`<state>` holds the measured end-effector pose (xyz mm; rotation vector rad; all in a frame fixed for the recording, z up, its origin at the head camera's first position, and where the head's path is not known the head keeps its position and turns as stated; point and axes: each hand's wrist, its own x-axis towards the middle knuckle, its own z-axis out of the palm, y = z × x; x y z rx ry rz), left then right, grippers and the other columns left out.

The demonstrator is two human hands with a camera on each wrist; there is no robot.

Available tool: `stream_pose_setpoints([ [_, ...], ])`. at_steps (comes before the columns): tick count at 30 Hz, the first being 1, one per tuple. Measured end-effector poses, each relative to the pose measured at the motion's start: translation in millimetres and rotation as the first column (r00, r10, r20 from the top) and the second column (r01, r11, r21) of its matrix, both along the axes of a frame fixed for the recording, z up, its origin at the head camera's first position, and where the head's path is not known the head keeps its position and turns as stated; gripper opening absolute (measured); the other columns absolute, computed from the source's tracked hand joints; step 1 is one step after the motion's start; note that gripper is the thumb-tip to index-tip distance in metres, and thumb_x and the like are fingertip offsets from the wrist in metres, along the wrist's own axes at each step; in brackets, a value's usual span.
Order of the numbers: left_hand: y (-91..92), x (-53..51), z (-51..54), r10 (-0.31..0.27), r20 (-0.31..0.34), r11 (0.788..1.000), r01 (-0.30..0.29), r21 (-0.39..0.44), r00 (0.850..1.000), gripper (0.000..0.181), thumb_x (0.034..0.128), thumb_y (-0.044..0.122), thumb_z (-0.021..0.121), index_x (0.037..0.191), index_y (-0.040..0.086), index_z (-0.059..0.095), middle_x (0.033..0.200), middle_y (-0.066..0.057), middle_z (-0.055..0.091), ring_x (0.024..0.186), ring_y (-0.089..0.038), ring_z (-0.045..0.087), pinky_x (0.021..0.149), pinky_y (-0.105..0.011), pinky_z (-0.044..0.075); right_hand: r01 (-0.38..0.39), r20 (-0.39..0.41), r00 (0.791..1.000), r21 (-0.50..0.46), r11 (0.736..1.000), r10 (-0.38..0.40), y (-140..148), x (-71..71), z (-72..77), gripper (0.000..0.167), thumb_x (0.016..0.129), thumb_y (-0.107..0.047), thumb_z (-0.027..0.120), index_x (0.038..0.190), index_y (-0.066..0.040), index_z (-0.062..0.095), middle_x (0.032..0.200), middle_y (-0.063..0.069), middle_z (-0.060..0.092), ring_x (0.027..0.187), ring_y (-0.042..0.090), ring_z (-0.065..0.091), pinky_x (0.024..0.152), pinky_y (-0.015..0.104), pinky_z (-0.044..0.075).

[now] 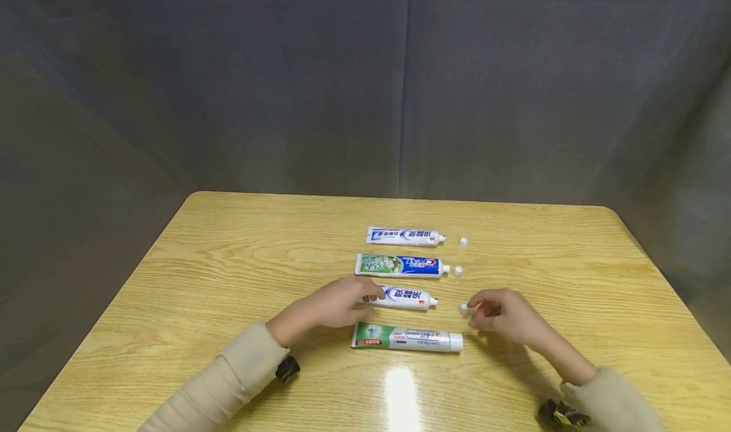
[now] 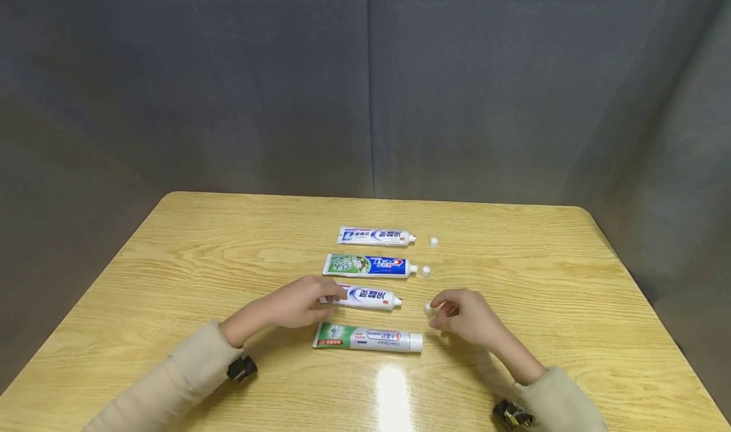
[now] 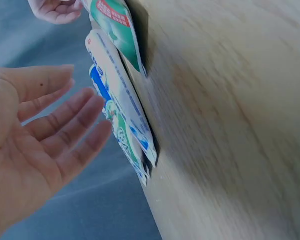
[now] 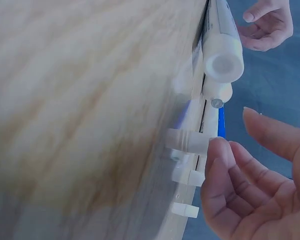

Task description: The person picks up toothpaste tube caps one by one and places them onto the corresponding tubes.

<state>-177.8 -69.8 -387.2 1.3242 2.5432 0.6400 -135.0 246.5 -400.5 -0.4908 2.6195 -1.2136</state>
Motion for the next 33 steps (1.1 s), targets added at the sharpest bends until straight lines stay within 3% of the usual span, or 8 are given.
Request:
stream_pose_setpoints([
  [6, -0.5, -11.0, -6.4, 0.068, -0.016, 0.996, -0.067, 0.062, 0.998, 0.027, 0.0831, 0.008, 0.062, 0.109, 0.000, 0.062, 0.094, -0.005, 0.061, 0.084, -0.016, 0.054, 0.074, -0.025, 0.045, -0.013, -0.006, 1.000, 0.008, 1.000, 0.013, -1, -8.4, -0.7, 0.032, 0.078, -0.014, 0.071, 0.102, 0.004, 0.059, 0.069, 0.002, 0.060, 0.057, 0.016, 0.057, 0.049, 0.026, 0.044],
  [16, 0.4, -21.0, -9.4, 0.093, 0.004, 0.988, -0.093, 0.124, 0.996, 0.029, 0.0811, 0.008, 0.066, 0.108, -0.002, 0.060, 0.093, -0.007, 0.061, 0.085, -0.018, 0.056, 0.074, -0.027, 0.046, -0.024, 0.070, 0.997, 0.013, 1.000, 0.023, -6, -18.7, -3.0, 0.034, 0.079, -0.017, 0.070, 0.103, 0.004, 0.058, 0.062, 0.006, 0.059, 0.050, 0.021, 0.057, 0.044, 0.027, 0.042],
  [24, 0.5, -28.6, -12.8, 0.101, 0.003, 0.987, -0.100, 0.124, 0.995, 0.029, 0.0813, 0.007, 0.065, 0.108, -0.003, 0.060, 0.096, -0.009, 0.062, 0.085, -0.018, 0.057, 0.075, -0.028, 0.047, -0.006, 0.018, 1.000, 0.099, 0.995, 0.004, -13, -26.4, -3.3, 0.012, 0.079, -0.012, 0.069, 0.081, -0.003, 0.061, 0.056, 0.003, 0.058, 0.048, 0.015, 0.054, 0.043, 0.024, 0.041],
  [29, 2.2, -32.2, -13.3, 0.090, 0.022, 0.988, -0.092, 0.127, 0.996, 0.028, 0.0822, 0.005, 0.064, 0.108, -0.003, 0.060, 0.098, -0.011, 0.063, 0.087, -0.020, 0.058, 0.077, -0.030, 0.047, 0.024, -0.024, 1.000, 0.169, 0.985, -0.020, -15, -27.4, -2.8, 0.011, 0.077, -0.009, 0.070, 0.072, -0.006, 0.062, 0.053, -0.001, 0.057, 0.046, 0.012, 0.053, 0.045, 0.024, 0.039],
  [33, 3.5, -35.2, -14.9, 0.093, 0.016, 0.988, -0.095, 0.124, 0.996, 0.027, 0.0817, 0.005, 0.064, 0.107, -0.003, 0.061, 0.097, -0.012, 0.062, 0.087, -0.020, 0.058, 0.077, -0.030, 0.047, 0.025, -0.025, 0.999, 0.170, 0.985, -0.021, -15, -27.5, -1.8, 0.010, 0.078, -0.008, 0.069, 0.071, -0.006, 0.063, 0.053, 0.000, 0.058, 0.047, 0.013, 0.053, 0.046, 0.025, 0.038],
])
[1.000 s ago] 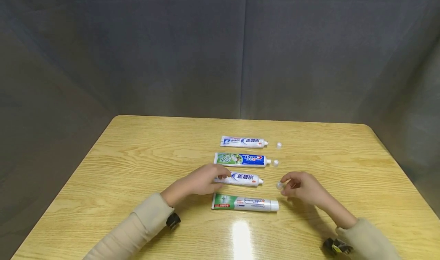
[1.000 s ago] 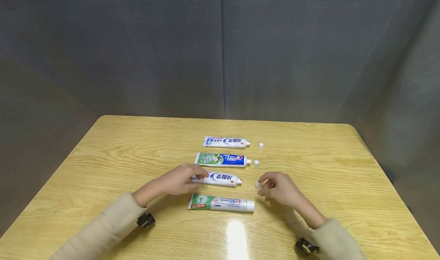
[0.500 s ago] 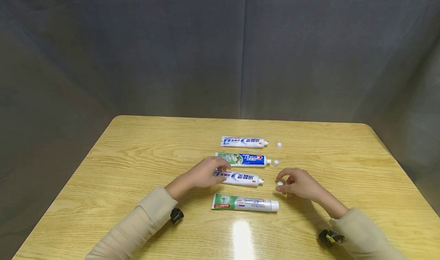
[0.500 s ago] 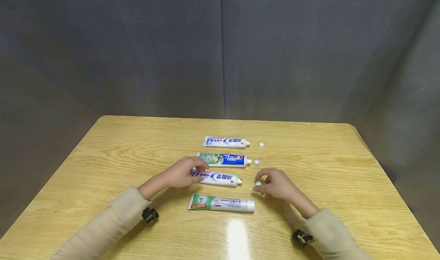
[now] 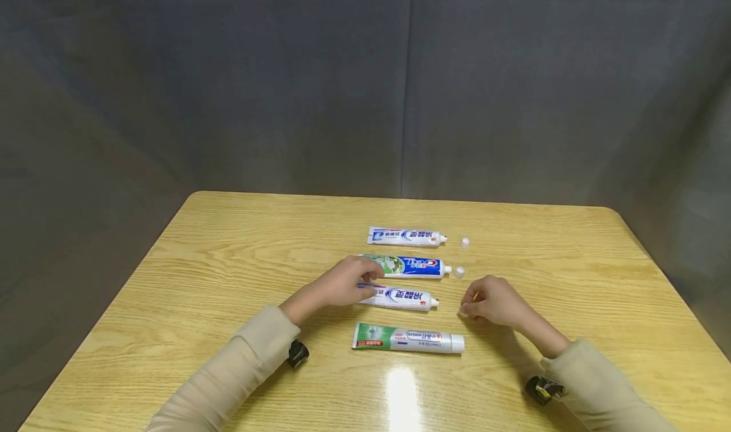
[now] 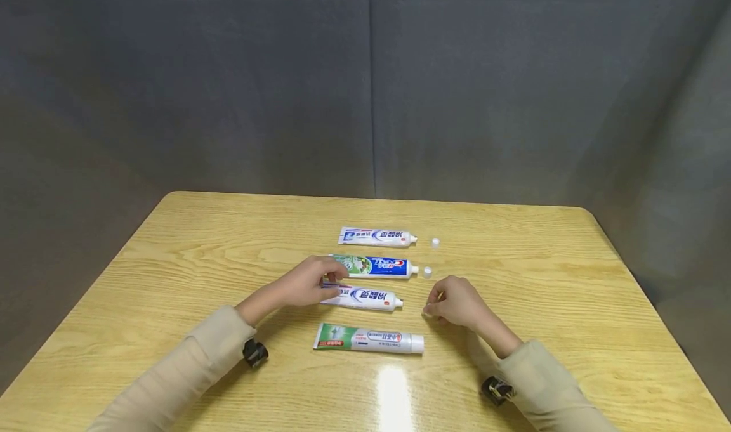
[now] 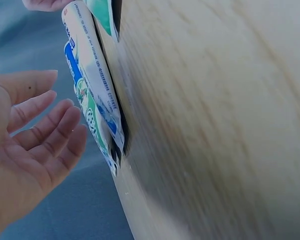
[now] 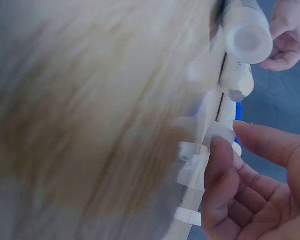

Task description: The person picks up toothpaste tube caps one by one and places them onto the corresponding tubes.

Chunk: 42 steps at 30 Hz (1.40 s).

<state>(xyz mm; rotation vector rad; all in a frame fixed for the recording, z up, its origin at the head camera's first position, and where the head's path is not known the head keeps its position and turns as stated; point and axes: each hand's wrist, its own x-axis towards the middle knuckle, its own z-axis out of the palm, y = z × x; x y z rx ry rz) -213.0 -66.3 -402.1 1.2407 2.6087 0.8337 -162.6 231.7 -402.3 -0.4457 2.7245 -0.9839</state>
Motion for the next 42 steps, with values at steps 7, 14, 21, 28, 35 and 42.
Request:
stream_pose_setpoints([
  [7, 2.2, -4.6, -4.7, 0.026, 0.023, 1.000, -0.026, -0.017, 0.999, 0.030, 0.0793, 0.006, 0.068, 0.107, -0.001, 0.061, 0.096, -0.009, 0.062, 0.087, -0.018, 0.057, 0.077, -0.028, 0.046, 0.029, 0.044, 0.999, -0.089, 0.996, -0.025, 3, 1.3, 1.2, 0.008, 0.080, -0.007, 0.065, 0.075, -0.001, 0.063, 0.057, 0.004, 0.060, 0.051, 0.018, 0.058, 0.047, 0.028, 0.044],
  [14, 5.6, -6.9, -6.0, 0.006, 0.077, 1.000, -0.005, -0.013, 0.997, 0.035, 0.0748, 0.008, 0.074, 0.106, -0.001, 0.062, 0.094, -0.008, 0.062, 0.086, -0.017, 0.057, 0.077, -0.028, 0.047, 0.066, 0.095, 0.994, -0.168, 0.984, -0.050, 7, 2.1, 1.9, 0.009, 0.083, -0.005, 0.060, 0.083, 0.004, 0.063, 0.059, 0.007, 0.058, 0.055, 0.021, 0.056, 0.051, 0.031, 0.046],
  [21, 7.5, -9.1, -10.8, 0.000, 0.080, 0.999, 0.002, -0.032, 0.997, 0.038, 0.0737, 0.010, 0.075, 0.107, -0.001, 0.062, 0.092, -0.006, 0.062, 0.083, -0.015, 0.056, 0.075, -0.025, 0.046, 0.103, 0.146, 0.987, -0.231, 0.968, -0.070, 10, 2.4, 5.8, 0.013, 0.086, -0.002, 0.055, 0.090, 0.009, 0.061, 0.061, 0.009, 0.057, 0.062, 0.023, 0.060, 0.054, 0.033, 0.050],
  [28, 9.6, -9.5, -12.1, 0.011, 0.067, 0.995, -0.004, -0.101, 0.998, 0.042, 0.0714, 0.012, 0.077, 0.109, 0.000, 0.062, 0.094, -0.004, 0.062, 0.086, -0.014, 0.056, 0.078, -0.024, 0.045, 0.109, 0.156, 0.985, -0.251, 0.962, -0.071, 12, 3.4, 9.6, 0.014, 0.087, -0.001, 0.053, 0.091, 0.010, 0.061, 0.062, 0.009, 0.056, 0.065, 0.024, 0.060, 0.055, 0.033, 0.050],
  [35, 14.1, -8.4, -12.0, -0.009, -0.004, 0.980, 0.008, -0.198, 1.000, 0.045, 0.0684, 0.017, 0.079, 0.108, 0.004, 0.063, 0.096, -0.002, 0.062, 0.087, -0.013, 0.055, 0.080, -0.025, 0.044, 0.122, 0.168, 0.983, -0.257, 0.959, -0.080, 13, 5.0, 13.3, 0.015, 0.088, -0.003, 0.054, 0.092, 0.010, 0.062, 0.067, 0.010, 0.060, 0.066, 0.024, 0.060, 0.058, 0.034, 0.051],
  [42, 16.1, -5.4, -9.5, -0.017, -0.050, 0.966, 0.003, -0.260, 0.999, 0.045, 0.0691, 0.017, 0.079, 0.110, 0.006, 0.063, 0.106, -0.004, 0.062, 0.097, -0.016, 0.055, 0.088, -0.029, 0.042, 0.102, 0.140, 0.988, -0.259, 0.960, -0.067, 16, 5.0, 17.6, 0.016, 0.089, -0.003, 0.053, 0.093, 0.010, 0.061, 0.070, 0.011, 0.061, 0.066, 0.025, 0.059, 0.057, 0.034, 0.050],
])
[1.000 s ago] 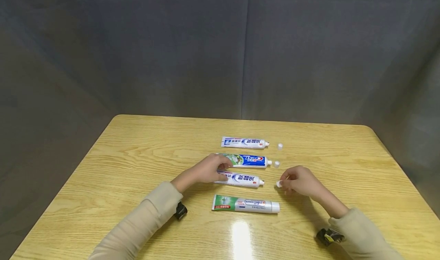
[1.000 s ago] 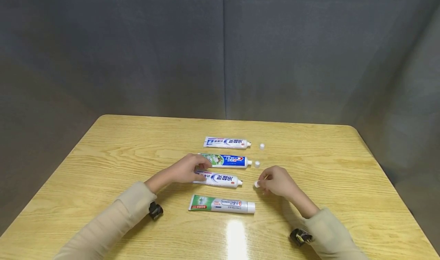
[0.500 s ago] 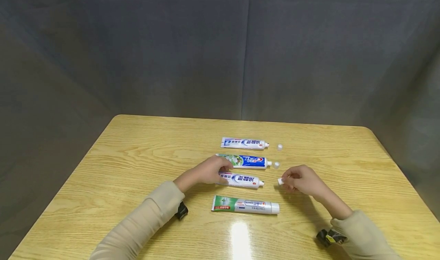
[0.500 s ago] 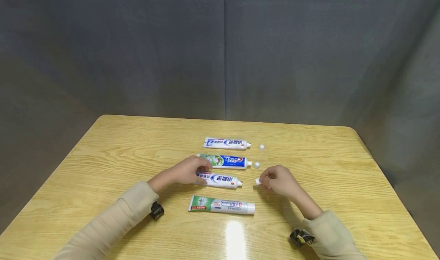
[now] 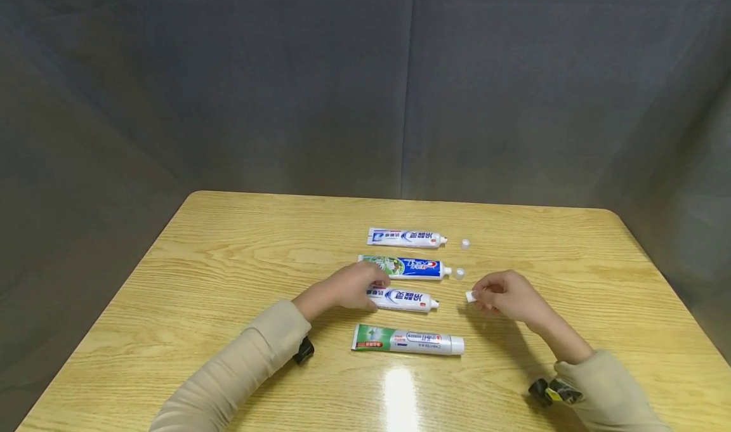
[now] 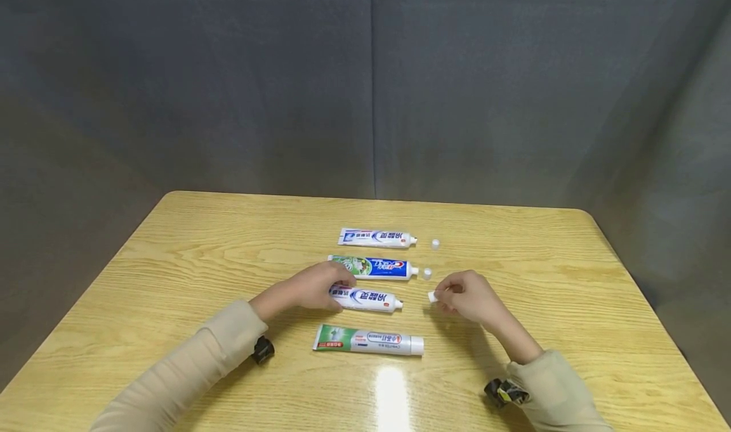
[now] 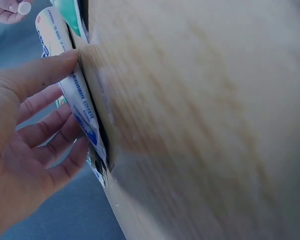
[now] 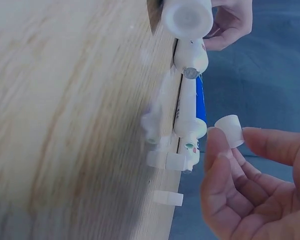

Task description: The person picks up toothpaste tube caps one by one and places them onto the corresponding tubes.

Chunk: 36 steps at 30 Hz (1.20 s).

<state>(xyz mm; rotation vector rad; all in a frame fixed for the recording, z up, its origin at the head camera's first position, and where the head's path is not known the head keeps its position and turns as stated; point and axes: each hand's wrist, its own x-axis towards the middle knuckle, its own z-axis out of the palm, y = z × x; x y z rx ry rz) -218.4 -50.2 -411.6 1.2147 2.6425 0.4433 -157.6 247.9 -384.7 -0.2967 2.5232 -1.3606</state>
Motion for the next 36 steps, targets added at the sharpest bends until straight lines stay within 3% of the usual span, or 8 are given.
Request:
stream_pose_setpoints([
  [13, 0.5, 1.6, 4.5, 0.009, -0.010, 1.000, -0.010, -0.028, 1.000, 0.047, 0.0685, 0.019, 0.079, 0.110, 0.005, 0.062, 0.106, -0.004, 0.061, 0.095, -0.016, 0.054, 0.085, -0.028, 0.043, -0.013, 0.013, 1.000, -0.009, 1.000, 0.013, 1.5, 2.2, -0.3, 0.017, 0.089, -0.006, 0.055, 0.093, 0.009, 0.062, 0.069, 0.011, 0.060, 0.062, 0.019, 0.054, 0.054, 0.031, 0.046],
  [23, 0.6, -1.1, -1.0, -0.031, 0.032, 0.999, 0.030, 0.018, 0.999, 0.038, 0.0662, 0.015, 0.080, 0.098, 0.007, 0.061, 0.087, 0.003, 0.055, 0.080, -0.011, 0.048, 0.074, -0.024, 0.042, -0.008, 0.007, 1.000, -0.006, 1.000, 0.008, 0.8, 3.7, -2.1, 0.018, 0.089, -0.008, 0.056, 0.093, 0.008, 0.062, 0.068, 0.009, 0.059, 0.056, 0.016, 0.048, 0.051, 0.031, 0.044],
  [28, 1.7, -1.9, -2.0, -0.037, 0.092, 0.999, 0.034, 0.038, 0.995, 0.034, 0.0675, 0.012, 0.079, 0.091, 0.010, 0.055, 0.076, 0.007, 0.051, 0.070, -0.009, 0.046, 0.064, -0.021, 0.041, -0.005, 0.004, 1.000, -0.010, 1.000, 0.005, -0.2, 3.6, -2.8, 0.017, 0.089, -0.008, 0.056, 0.092, 0.008, 0.062, 0.067, 0.009, 0.058, 0.055, 0.014, 0.047, 0.050, 0.029, 0.043],
  [36, -0.4, -1.0, 0.8, -0.060, 0.134, 0.995, 0.048, 0.090, 0.989, 0.033, 0.0708, 0.009, 0.076, 0.096, 0.011, 0.055, 0.080, 0.006, 0.054, 0.069, -0.009, 0.046, 0.062, -0.022, 0.040, 0.007, 0.011, 1.000, -0.050, 0.999, -0.007, -1.4, 5.4, -1.4, 0.019, 0.089, -0.006, 0.055, 0.098, 0.011, 0.059, 0.073, 0.012, 0.060, 0.060, 0.015, 0.051, 0.053, 0.029, 0.045],
])
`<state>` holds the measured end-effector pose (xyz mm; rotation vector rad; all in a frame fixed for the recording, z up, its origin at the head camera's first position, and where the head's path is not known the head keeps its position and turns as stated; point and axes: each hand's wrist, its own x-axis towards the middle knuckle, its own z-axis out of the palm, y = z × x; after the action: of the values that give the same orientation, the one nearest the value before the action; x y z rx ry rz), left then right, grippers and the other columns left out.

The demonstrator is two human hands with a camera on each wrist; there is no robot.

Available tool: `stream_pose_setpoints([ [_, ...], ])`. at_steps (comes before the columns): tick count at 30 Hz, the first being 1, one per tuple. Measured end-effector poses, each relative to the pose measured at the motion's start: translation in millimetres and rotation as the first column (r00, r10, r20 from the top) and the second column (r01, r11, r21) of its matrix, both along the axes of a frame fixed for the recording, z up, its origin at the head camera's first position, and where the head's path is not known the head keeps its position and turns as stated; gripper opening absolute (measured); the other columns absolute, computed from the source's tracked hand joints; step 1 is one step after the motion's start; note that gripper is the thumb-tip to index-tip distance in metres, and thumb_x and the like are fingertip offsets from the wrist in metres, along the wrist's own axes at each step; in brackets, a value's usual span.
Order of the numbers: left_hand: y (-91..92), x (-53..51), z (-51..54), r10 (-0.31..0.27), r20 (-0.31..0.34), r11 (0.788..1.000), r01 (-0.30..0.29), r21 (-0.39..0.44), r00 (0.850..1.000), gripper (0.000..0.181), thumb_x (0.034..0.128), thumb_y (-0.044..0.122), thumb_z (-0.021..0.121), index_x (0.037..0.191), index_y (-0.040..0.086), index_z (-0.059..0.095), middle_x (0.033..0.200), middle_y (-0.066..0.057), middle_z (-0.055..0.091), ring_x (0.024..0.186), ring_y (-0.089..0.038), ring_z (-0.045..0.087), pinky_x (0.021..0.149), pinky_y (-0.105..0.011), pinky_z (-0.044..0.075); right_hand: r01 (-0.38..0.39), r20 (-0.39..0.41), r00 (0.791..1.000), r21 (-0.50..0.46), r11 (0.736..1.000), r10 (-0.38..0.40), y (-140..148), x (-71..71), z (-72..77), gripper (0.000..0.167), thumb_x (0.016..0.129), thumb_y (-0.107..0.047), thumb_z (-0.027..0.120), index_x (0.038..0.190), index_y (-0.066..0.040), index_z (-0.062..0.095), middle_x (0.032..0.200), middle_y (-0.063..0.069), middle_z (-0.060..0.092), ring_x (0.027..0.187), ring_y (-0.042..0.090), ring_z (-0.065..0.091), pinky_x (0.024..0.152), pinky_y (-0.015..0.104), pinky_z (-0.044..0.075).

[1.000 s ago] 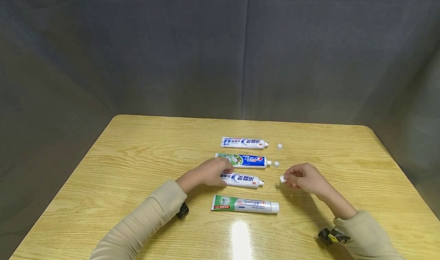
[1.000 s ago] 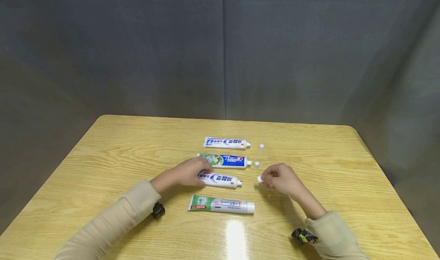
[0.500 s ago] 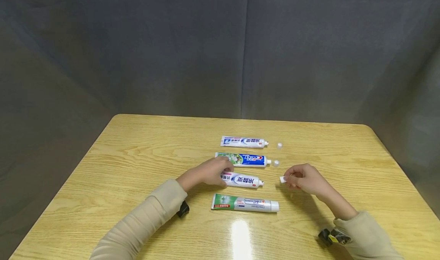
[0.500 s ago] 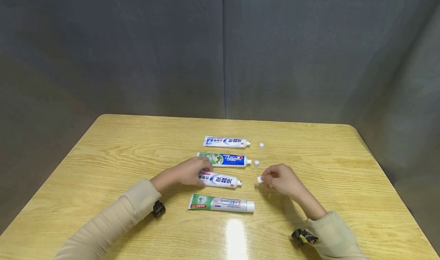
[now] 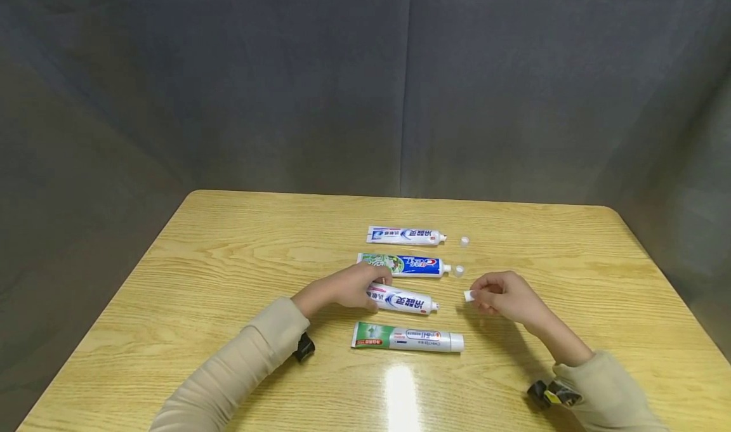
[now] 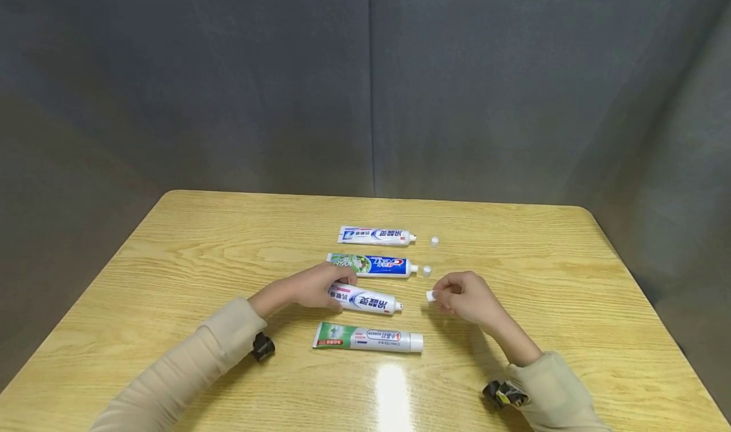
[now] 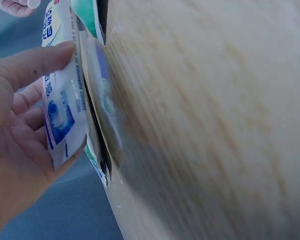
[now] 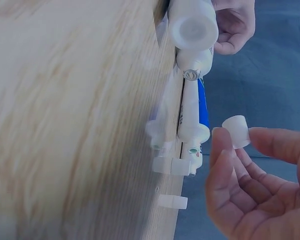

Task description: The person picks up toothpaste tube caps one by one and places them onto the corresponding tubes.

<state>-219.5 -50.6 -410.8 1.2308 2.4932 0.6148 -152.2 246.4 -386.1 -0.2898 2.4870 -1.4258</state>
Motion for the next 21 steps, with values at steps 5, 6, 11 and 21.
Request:
stream_pose_setpoints([
  [5, -2.0, 0.5, -0.6, 0.008, 0.021, 1.000, -0.009, 0.022, 1.000, 0.037, 0.0711, 0.009, 0.075, 0.103, 0.010, 0.056, 0.085, 0.005, 0.056, 0.070, -0.009, 0.047, 0.062, -0.022, 0.041, -0.017, -0.017, 1.000, -0.034, 0.999, 0.016, 1, 0.9, 0.0, 0.022, 0.089, -0.003, 0.053, 0.104, 0.013, 0.055, 0.077, 0.017, 0.061, 0.061, 0.016, 0.053, 0.053, 0.030, 0.047],
  [6, -2.5, 0.7, -0.5, 0.013, 0.028, 0.999, -0.014, 0.029, 1.000, 0.038, 0.0710, 0.009, 0.075, 0.104, 0.010, 0.056, 0.086, 0.004, 0.056, 0.070, -0.009, 0.047, 0.062, -0.022, 0.041, -0.020, -0.021, 1.000, -0.039, 0.999, 0.019, 1, 0.9, -0.3, 0.022, 0.089, -0.003, 0.053, 0.104, 0.013, 0.055, 0.077, 0.017, 0.062, 0.061, 0.017, 0.054, 0.053, 0.030, 0.047],
  [11, -4.3, 1.3, 1.6, 0.035, 0.065, 0.996, -0.040, 0.080, 0.997, 0.042, 0.0713, 0.008, 0.074, 0.109, 0.007, 0.055, 0.088, 0.004, 0.056, 0.070, -0.010, 0.047, 0.062, -0.022, 0.042, -0.022, -0.018, 1.000, -0.059, 0.998, 0.021, 2, 0.4, -1.6, 0.022, 0.090, -0.003, 0.052, 0.106, 0.012, 0.056, 0.081, 0.020, 0.063, 0.063, 0.017, 0.055, 0.054, 0.029, 0.047],
  [21, -5.6, 1.8, 10.2, 0.050, 0.048, 0.991, -0.055, 0.118, 0.998, 0.040, 0.0730, 0.011, 0.073, 0.110, 0.010, 0.056, 0.086, 0.006, 0.055, 0.068, -0.009, 0.045, 0.061, -0.023, 0.040, -0.006, -0.006, 1.000, -0.097, 0.995, 0.006, 1, 0.4, -1.9, 0.022, 0.090, -0.002, 0.051, 0.106, 0.013, 0.055, 0.074, 0.016, 0.059, 0.071, 0.020, 0.059, 0.057, 0.030, 0.048],
])
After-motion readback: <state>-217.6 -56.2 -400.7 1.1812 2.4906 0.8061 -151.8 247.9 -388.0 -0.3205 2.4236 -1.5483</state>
